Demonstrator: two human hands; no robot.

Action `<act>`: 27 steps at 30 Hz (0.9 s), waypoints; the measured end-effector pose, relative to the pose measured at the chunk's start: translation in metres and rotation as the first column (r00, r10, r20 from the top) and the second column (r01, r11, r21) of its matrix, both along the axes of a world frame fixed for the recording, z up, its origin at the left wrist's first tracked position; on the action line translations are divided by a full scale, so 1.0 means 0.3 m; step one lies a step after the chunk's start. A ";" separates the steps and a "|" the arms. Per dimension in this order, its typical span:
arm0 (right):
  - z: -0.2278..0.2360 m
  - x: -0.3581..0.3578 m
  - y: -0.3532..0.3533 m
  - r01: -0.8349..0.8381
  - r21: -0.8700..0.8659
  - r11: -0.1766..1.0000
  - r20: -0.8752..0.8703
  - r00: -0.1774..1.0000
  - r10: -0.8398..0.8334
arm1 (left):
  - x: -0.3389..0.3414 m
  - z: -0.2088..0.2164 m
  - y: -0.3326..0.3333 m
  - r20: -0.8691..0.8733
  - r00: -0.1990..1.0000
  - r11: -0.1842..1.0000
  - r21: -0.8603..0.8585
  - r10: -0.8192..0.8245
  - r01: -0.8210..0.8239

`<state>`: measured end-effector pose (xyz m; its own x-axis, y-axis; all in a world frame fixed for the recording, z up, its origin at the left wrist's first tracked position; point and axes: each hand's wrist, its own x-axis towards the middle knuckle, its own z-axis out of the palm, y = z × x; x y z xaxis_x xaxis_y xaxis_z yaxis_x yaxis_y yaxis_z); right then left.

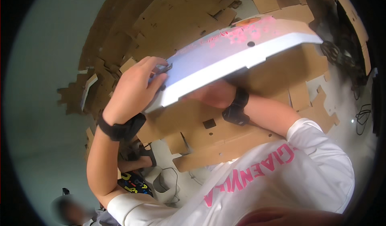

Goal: Assemble cardboard product boxes from flat-packed sheets while sitting on the floor.

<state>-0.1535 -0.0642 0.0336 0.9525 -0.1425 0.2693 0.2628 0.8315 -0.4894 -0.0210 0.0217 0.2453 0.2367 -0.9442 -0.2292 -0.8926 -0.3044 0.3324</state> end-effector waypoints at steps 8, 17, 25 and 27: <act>-0.001 -0.027 -0.029 -0.038 0.266 0.963 0.169 0.986 -0.008 | 0.027 -0.083 -0.051 0.216 0.968 0.979 -0.128 -0.130 0.160; -0.094 -0.027 -0.050 0.236 0.007 0.972 0.081 0.968 -0.236 | 0.050 -0.098 -0.063 0.108 0.986 0.984 -0.117 -0.124 0.136; -0.201 -0.029 -0.053 0.143 0.537 0.831 -0.074 0.990 -0.123 | 0.047 -0.130 -0.059 0.204 0.972 0.974 -0.168 -0.115 0.150; -0.184 -0.048 -0.091 0.273 0.416 0.867 -0.343 0.930 -0.128 | 0.059 -0.140 -0.060 0.257 0.959 0.966 -0.191 -0.121 0.173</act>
<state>-0.1678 -0.0914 -0.0215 0.9130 -0.3755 -0.1594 0.3523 0.9228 -0.1560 -0.0032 0.0038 0.2034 0.1153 -0.9930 0.0239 -0.9834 -0.1107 0.1441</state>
